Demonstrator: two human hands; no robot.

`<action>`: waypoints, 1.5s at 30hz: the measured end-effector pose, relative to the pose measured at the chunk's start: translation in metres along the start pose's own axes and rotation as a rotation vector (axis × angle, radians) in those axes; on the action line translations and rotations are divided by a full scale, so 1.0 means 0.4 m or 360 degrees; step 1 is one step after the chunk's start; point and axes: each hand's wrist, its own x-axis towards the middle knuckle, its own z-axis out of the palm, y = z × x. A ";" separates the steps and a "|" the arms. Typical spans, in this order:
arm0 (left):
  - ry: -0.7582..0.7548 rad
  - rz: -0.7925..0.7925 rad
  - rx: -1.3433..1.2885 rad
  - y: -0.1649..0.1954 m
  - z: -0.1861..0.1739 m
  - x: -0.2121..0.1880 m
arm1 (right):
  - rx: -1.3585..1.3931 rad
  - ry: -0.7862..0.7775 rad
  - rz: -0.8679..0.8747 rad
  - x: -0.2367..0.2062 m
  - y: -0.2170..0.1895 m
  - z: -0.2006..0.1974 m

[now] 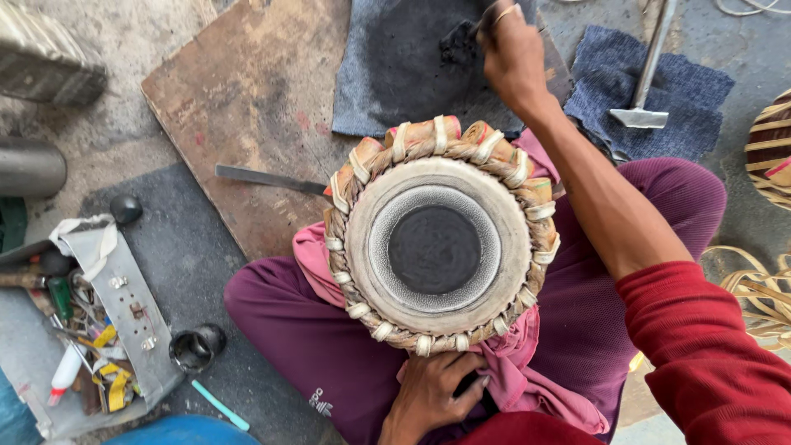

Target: The person sits cross-legged on the floor with a tabla drum on their lap and rubs black paste onto the center of the drumhead by hand. They take more paste from a cloth on the floor, spread it evenly over the playing surface, and later use a flat metal file to smooth the edge of the head.

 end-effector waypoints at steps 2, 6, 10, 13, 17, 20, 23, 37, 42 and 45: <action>0.0036 0.0003 0.0013 0.003 0.001 0.000 | 0.0026 0.0001 -0.0122 0.003 0.001 0.005; 0.0187 0.0139 0.0078 0.002 0.003 0.007 | -0.0451 0.0154 -0.0846 -0.013 0.004 0.038; 0.0099 0.0019 0.0007 0.005 0.005 0.002 | -0.0616 -0.0082 -0.0902 -0.037 0.008 0.078; 0.0147 0.0088 0.0048 0.001 0.006 0.001 | -0.0905 -0.0070 -0.1059 -0.045 0.018 0.103; 0.0072 0.0063 0.0034 -0.004 0.004 0.002 | -0.1119 -0.0106 -0.1218 -0.042 0.043 0.125; 0.0154 0.0127 0.0090 -0.004 0.006 0.001 | -0.1135 -0.0116 -0.1243 -0.032 0.057 0.125; 0.0153 0.0108 0.0019 -0.006 0.010 0.002 | -0.1123 -0.0051 -0.1243 -0.029 0.059 0.107; 0.0194 0.0159 -0.0023 -0.018 0.023 -0.007 | 0.1698 -0.0026 0.0142 -0.006 0.040 -0.012; 0.0117 0.0115 -0.0018 -0.019 0.030 -0.008 | 0.1889 -0.0083 0.0482 -0.022 0.007 -0.058; 0.0121 0.0094 0.0002 -0.019 0.032 -0.008 | 0.1895 -0.0152 0.0573 -0.027 -0.009 -0.054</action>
